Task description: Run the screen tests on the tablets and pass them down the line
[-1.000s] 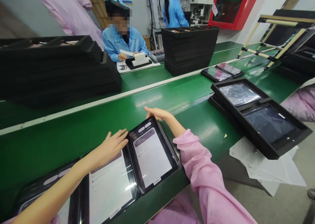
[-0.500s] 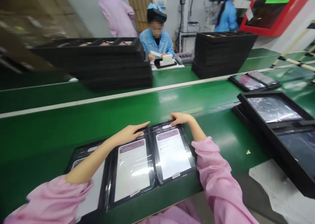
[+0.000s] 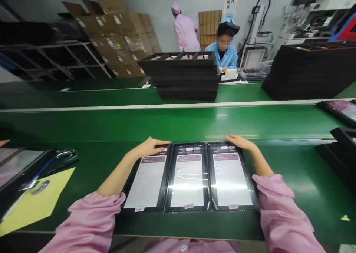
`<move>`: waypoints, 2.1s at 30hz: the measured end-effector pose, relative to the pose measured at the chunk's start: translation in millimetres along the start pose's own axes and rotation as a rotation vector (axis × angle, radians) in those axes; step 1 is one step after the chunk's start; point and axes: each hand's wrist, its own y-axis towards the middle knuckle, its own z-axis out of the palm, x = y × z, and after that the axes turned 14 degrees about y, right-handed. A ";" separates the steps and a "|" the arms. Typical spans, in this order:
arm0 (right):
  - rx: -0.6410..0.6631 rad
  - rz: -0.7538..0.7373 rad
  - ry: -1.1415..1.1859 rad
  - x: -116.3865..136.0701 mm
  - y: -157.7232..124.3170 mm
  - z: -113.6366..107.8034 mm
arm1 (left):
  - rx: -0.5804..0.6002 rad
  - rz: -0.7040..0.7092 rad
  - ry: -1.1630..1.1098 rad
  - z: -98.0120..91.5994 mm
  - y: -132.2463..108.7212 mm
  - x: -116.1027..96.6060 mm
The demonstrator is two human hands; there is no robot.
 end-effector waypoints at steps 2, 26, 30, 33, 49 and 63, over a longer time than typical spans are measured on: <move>-0.024 -0.004 0.001 1.2 -2.9 -2.9 | -0.021 -0.017 -0.006 3.5 -6.7 -1.9; -0.297 -0.141 -0.608 86.4 -116.8 120.1 | -0.480 -0.057 0.126 71.6 -94.4 0.6; -0.317 -0.226 -0.549 72.6 -156.3 118.9 | -0.450 0.120 0.147 91.3 -119.3 -13.2; -0.332 -0.272 -0.509 64.2 -171.8 124.8 | -0.426 0.167 0.165 100.5 -123.4 -18.8; -0.280 -0.204 -0.581 84.5 -150.1 162.9 | -0.617 -0.267 -0.122 111.9 -121.3 26.3; -0.524 0.089 -0.491 12.0 -188.4 98.5 | -0.373 0.031 0.291 55.2 -60.2 -9.6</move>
